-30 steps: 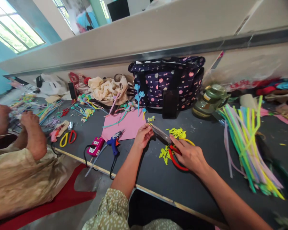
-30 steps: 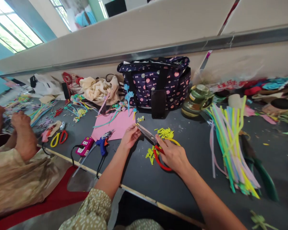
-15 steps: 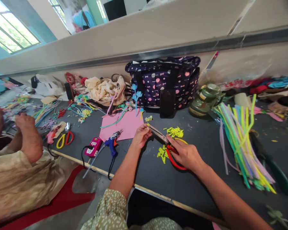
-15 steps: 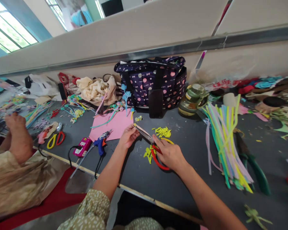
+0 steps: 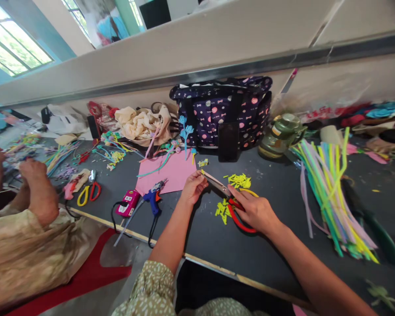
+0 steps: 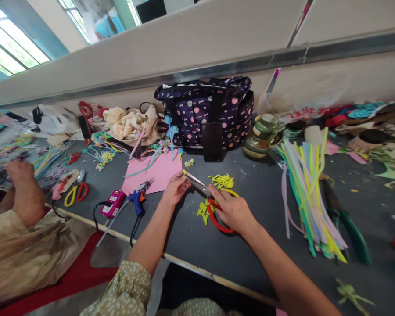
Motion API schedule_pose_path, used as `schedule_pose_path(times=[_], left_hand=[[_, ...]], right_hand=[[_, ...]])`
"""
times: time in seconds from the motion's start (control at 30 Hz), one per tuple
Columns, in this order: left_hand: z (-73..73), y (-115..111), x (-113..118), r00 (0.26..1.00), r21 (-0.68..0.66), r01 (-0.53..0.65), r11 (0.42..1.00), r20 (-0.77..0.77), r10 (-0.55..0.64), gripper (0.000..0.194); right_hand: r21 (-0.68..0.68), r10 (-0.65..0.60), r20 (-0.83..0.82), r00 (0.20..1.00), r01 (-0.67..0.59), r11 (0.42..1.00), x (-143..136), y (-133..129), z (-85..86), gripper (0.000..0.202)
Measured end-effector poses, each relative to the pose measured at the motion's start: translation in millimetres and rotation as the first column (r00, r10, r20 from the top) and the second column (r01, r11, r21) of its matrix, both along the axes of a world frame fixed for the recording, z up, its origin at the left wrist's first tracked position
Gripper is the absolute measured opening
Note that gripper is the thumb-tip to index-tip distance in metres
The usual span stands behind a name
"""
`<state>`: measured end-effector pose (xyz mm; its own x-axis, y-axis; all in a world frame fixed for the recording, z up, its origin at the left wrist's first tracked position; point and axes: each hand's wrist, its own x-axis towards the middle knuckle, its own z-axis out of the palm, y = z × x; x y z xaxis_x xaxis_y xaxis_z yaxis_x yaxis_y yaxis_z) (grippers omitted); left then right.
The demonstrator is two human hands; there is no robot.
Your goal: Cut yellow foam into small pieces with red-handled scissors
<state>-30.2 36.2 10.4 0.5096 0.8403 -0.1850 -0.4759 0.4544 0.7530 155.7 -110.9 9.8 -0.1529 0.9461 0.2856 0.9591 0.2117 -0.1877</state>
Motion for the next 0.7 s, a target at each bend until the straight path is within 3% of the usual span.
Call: schedule_pose_path(times=[0.47,0.7], left_hand=[[-0.5,0.2,0.4,1.000,0.012,0.012,1.000,-0.025,-0.011,0.033],[-0.7,0.1,0.7,0.998,0.010,0.010,1.000,-0.060,-0.009,0.034]], right_hand=[[0.017,0.023,-0.072,0.997,-0.021,1.000,0.6,0.5,-1.6,0.055],[0.001,0.071,-0.201,0.977,-0.072,0.997,2.2,1.4,-8.3,0.057]])
